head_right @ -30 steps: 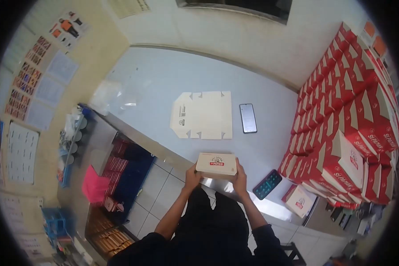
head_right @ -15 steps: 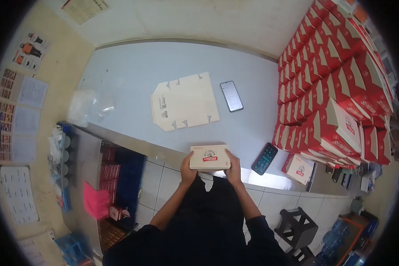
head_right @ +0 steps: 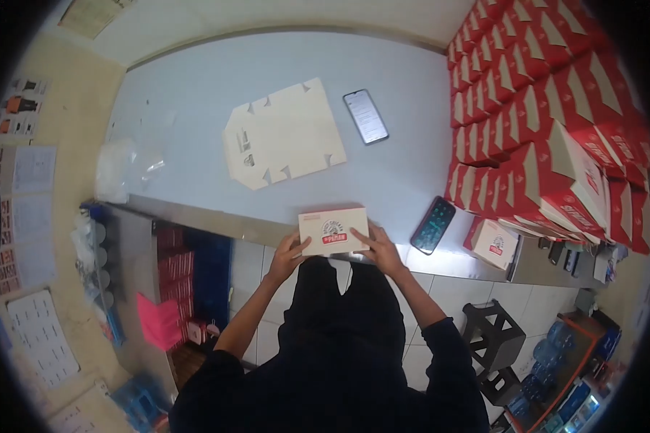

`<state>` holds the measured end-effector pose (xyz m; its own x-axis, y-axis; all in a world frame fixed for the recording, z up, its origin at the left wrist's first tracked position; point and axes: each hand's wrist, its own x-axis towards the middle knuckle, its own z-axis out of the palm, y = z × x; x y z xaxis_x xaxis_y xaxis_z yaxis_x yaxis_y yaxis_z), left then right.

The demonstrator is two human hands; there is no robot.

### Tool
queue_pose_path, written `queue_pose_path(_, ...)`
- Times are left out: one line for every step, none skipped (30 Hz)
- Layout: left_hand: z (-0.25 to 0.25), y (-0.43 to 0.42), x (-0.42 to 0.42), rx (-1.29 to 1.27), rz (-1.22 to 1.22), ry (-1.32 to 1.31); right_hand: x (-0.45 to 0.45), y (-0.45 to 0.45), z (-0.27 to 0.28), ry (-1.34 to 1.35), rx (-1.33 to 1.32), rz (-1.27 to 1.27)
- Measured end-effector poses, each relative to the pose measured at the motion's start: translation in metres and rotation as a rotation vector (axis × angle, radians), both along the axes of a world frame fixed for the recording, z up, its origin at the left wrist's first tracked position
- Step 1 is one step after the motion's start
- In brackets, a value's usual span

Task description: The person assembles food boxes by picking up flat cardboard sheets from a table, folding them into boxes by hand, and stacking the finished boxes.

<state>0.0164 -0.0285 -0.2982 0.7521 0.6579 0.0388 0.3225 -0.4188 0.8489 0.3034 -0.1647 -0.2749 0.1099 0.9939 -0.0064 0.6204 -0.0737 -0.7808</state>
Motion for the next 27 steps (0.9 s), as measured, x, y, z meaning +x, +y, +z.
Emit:
queue_pose_path(0.006,0.000,0.003,0.085,0.008,-0.006,0.000,0.000,0.000,-0.012,-0.034,-0.008)
queue_pose_path(0.013,0.000,0.005,0.171,0.013,-0.011,-0.001,0.000,0.000,0.006,-0.046,0.005)
queue_pose_path(0.014,-0.002,0.005,0.125,0.016,-0.007,0.001,0.001,0.000,-0.011,-0.053,0.002)
queue_pose_path(0.010,-0.003,0.001,0.121,0.025,0.003,0.002,0.003,0.000,-0.034,-0.057,-0.001)
queue_pose_path(0.006,-0.003,0.001,0.076,0.027,0.028,0.003,0.003,0.002,-0.018,-0.104,-0.001)
queue_pose_path(0.005,-0.003,0.002,0.029,0.028,0.052,0.004,0.005,0.005,-0.014,-0.109,0.007)
queue_pose_path(0.004,-0.007,0.001,0.017,0.033,0.059,0.002,0.005,0.009,-0.134,-0.116,0.023)
queue_pose_path(0.003,-0.007,0.000,-0.027,0.037,0.035,0.000,0.005,0.013,-0.256,-0.119,0.036)
queue_pose_path(0.004,-0.004,0.002,-0.064,0.043,0.006,0.000,0.009,0.022,-0.256,-0.120,0.040)
queue_pose_path(0.009,-0.002,0.001,-0.067,0.046,0.006,0.001,0.012,0.032,-0.399,-0.069,0.062)
queue_pose_path(0.015,0.000,0.000,0.063,0.020,0.069,0.002,0.013,0.038,-0.544,-0.018,0.082)
queue_pose_path(0.017,0.003,0.001,0.197,-0.007,0.130,0.003,0.013,0.033,-0.549,-0.016,0.081)
queue_pose_path(0.016,0.005,0.003,0.199,-0.008,0.126,0.004,0.012,0.024,-0.537,0.009,0.159)
queue_pose_path(0.014,0.006,0.004,0.171,-0.010,0.123,0.003,0.010,0.014,-0.521,0.033,0.239)
queue_pose_path(0.013,0.005,0.003,0.140,-0.009,0.123,0.000,0.012,0.015,-0.501,0.055,0.321)
queue_pose_path(0.012,0.004,0.002,0.138,-0.006,0.127,0.001,0.014,0.017,-0.496,0.054,0.325)
queue_pose_path(0.010,0.004,0.002,-0.006,0.017,0.036,0.004,0.018,0.017,-0.441,0.085,0.350)
queue_pose_path(0.012,0.004,0.004,-0.150,0.042,-0.056,0.006,0.024,0.019,-0.385,0.114,0.376)
queue_pose_path(0.013,0.003,0.005,-0.153,0.048,-0.051,0.009,0.027,0.013,-0.379,0.113,0.382)
queue_pose_path(0.014,0.002,0.007,-0.380,0.184,-0.121,0.013,0.028,0.005,-0.341,0.186,0.447)
queue_pose_path(0.015,0.001,0.010,-0.608,0.320,-0.189,0.014,0.029,-0.002,-0.300,0.257,0.510)
queue_pose_path(0.012,0.003,0.014,-0.616,0.326,-0.181,0.012,0.036,0.002,-0.290,0.249,0.513)
queue_pose_path(0.007,0.008,0.021,-0.587,0.387,-0.137,0.010,0.044,0.006,-0.233,0.181,0.518)
queue_pose_path(0.001,0.015,0.029,-0.555,0.448,-0.092,0.005,0.054,0.013,-0.176,0.115,0.523)
queue_pose_path(-0.002,0.017,0.044,-0.513,0.524,-0.106,-0.004,0.062,0.018,-0.230,0.030,0.531)
queue_pose_path(-0.004,0.019,0.055,-0.516,0.532,-0.099,-0.014,0.068,0.023,-0.221,0.028,0.537)
queue_pose_path(0.002,0.024,0.068,-0.470,0.600,-0.004,-0.023,0.074,0.026,-0.276,-0.008,0.463)
